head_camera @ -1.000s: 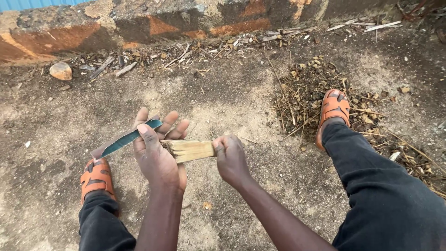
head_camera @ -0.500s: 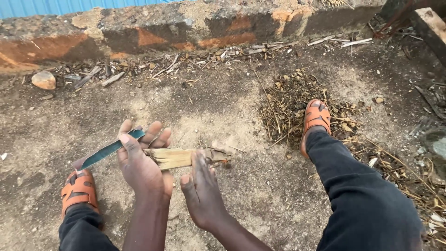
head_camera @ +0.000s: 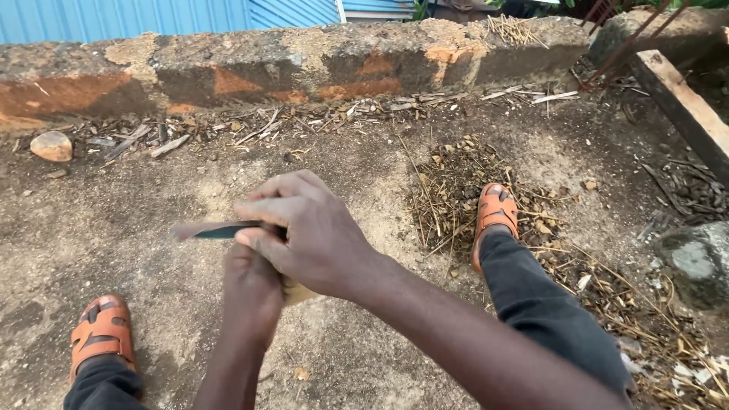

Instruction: The person scrapes and smooths thin plant fibers with a small blade to prepare them for crafting.

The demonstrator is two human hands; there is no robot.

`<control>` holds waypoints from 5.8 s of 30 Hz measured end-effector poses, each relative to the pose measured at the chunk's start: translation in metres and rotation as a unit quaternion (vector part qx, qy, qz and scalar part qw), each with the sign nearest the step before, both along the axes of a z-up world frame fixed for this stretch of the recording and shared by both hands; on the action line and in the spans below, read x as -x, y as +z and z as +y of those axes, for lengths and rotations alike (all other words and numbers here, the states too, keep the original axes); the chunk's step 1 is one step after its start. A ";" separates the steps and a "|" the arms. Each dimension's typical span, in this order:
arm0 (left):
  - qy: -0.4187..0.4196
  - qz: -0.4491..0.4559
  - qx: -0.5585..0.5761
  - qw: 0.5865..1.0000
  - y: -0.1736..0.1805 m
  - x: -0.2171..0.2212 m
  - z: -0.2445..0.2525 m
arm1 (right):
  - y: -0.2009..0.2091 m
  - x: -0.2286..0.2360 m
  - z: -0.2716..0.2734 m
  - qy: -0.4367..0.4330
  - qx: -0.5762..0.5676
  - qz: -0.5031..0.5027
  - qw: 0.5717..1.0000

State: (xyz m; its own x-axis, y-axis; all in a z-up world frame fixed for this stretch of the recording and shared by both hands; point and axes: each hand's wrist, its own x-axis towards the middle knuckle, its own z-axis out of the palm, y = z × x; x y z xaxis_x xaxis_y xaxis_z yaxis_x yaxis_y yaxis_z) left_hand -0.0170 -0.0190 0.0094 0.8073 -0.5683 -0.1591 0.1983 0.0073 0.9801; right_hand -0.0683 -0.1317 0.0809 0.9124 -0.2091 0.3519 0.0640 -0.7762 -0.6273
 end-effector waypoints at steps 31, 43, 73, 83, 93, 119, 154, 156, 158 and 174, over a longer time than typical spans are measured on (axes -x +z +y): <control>0.177 0.270 0.206 0.924 -0.006 -0.017 0.004 | -0.090 0.030 0.014 -0.068 -0.075 0.055 0.993; 0.171 0.240 0.190 0.936 -0.001 -0.013 0.004 | -0.125 0.023 -0.001 -0.060 -0.518 0.107 0.846; 0.076 0.090 0.195 0.974 -0.027 -0.011 -0.026 | -0.100 0.027 -0.021 -0.168 -0.603 0.049 0.779; 0.013 0.205 0.277 0.939 -0.023 -0.013 -0.022 | -0.111 0.019 -0.021 -0.193 -0.596 0.104 0.773; 0.061 0.153 0.274 0.948 -0.021 -0.007 -0.016 | -0.120 0.024 -0.004 -0.102 -0.547 0.027 0.830; 0.069 0.130 0.210 0.967 -0.016 -0.009 -0.019 | -0.090 0.036 -0.007 -0.124 -0.369 0.085 0.917; 0.103 0.152 0.245 0.952 -0.018 -0.013 -0.022 | -0.086 0.045 0.007 -0.144 -0.225 0.026 0.963; 0.105 0.162 0.237 0.952 -0.008 -0.011 -0.021 | -0.077 0.047 0.009 -0.109 -0.200 0.043 0.973; 0.101 0.153 0.247 0.952 -0.012 -0.012 -0.020 | -0.074 0.044 0.011 -0.101 -0.226 0.058 0.967; 0.057 0.114 0.230 0.965 -0.017 -0.005 -0.023 | -0.084 0.029 -0.013 -0.118 -0.299 0.100 0.942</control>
State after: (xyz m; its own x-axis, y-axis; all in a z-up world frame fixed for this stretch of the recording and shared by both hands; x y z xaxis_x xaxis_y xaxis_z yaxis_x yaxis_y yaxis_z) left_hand -0.0118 -0.0423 -0.0073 0.8420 -0.5315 -0.0922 0.3813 0.4655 0.7987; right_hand -0.0969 -0.1448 -0.0034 0.8518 -0.5195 -0.0677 -0.2321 -0.2584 -0.9377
